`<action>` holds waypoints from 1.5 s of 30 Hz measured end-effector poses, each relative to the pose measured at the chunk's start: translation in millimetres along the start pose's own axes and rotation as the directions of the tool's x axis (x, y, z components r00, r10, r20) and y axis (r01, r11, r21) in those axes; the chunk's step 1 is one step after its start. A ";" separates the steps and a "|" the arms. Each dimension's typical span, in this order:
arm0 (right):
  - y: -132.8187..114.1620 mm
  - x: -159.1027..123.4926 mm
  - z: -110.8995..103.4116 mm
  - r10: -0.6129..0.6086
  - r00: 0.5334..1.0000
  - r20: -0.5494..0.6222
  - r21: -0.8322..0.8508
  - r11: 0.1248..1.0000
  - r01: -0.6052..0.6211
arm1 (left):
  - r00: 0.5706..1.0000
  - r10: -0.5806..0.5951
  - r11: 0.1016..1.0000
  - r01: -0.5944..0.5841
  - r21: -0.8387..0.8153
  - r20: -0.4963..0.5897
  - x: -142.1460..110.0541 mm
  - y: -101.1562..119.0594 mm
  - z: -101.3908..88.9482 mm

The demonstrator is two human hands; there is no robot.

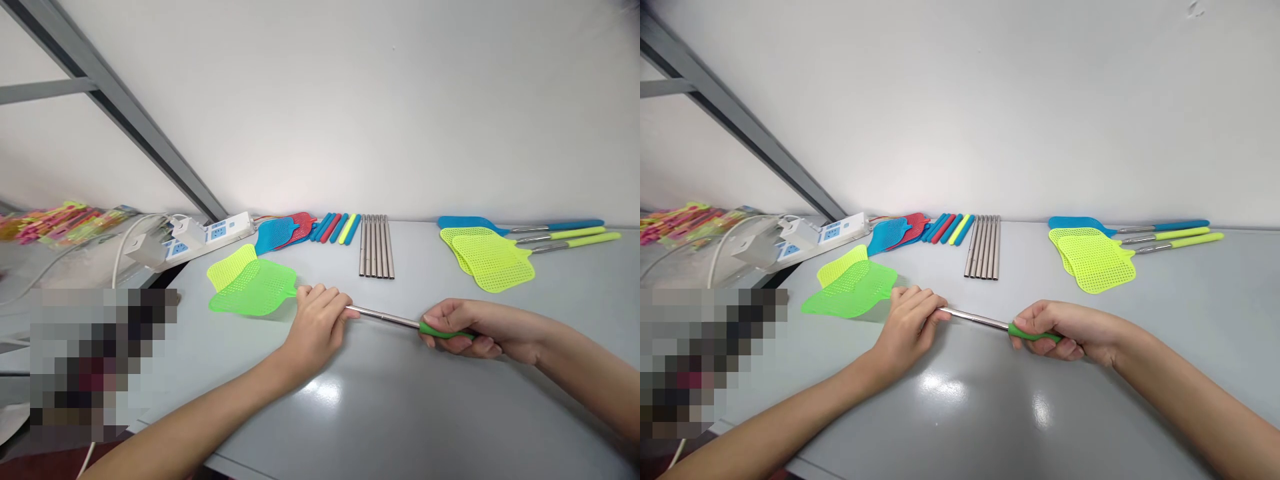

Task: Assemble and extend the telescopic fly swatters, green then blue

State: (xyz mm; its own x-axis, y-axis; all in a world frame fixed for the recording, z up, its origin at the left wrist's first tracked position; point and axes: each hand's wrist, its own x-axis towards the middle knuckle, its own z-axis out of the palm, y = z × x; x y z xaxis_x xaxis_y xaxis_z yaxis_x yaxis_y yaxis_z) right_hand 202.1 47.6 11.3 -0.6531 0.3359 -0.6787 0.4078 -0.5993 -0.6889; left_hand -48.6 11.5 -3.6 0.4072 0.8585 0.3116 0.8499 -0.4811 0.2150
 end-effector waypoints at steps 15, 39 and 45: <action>6.8 6.0 0.8 0.059 0.963 0.263 0.315 0.938 -0.144 | 0.992 0.075 0.997 -0.075 0.009 -0.100 0.1 -0.3 -6.2; -9.7 -7.2 -0.4 -0.236 0.945 -0.225 -0.303 0.939 0.163 | 1.000 0.006 1.000 -0.006 0.007 -0.029 11.8 -8.9 -17.1; -8.4 -2.6 -5.5 -0.330 0.905 -0.268 -0.477 0.862 0.173 | 0.998 -0.037 0.997 0.033 0.070 0.050 12.8 -11.5 -17.8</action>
State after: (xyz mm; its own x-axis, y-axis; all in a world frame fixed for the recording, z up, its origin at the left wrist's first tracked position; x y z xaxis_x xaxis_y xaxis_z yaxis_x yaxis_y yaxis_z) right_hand 203.9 55.7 17.5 -0.5549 0.6961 -0.4556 0.5429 -0.1120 -0.8323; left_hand -59.1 24.9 14.4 0.3919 0.8834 0.2571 0.8841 -0.4389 0.1602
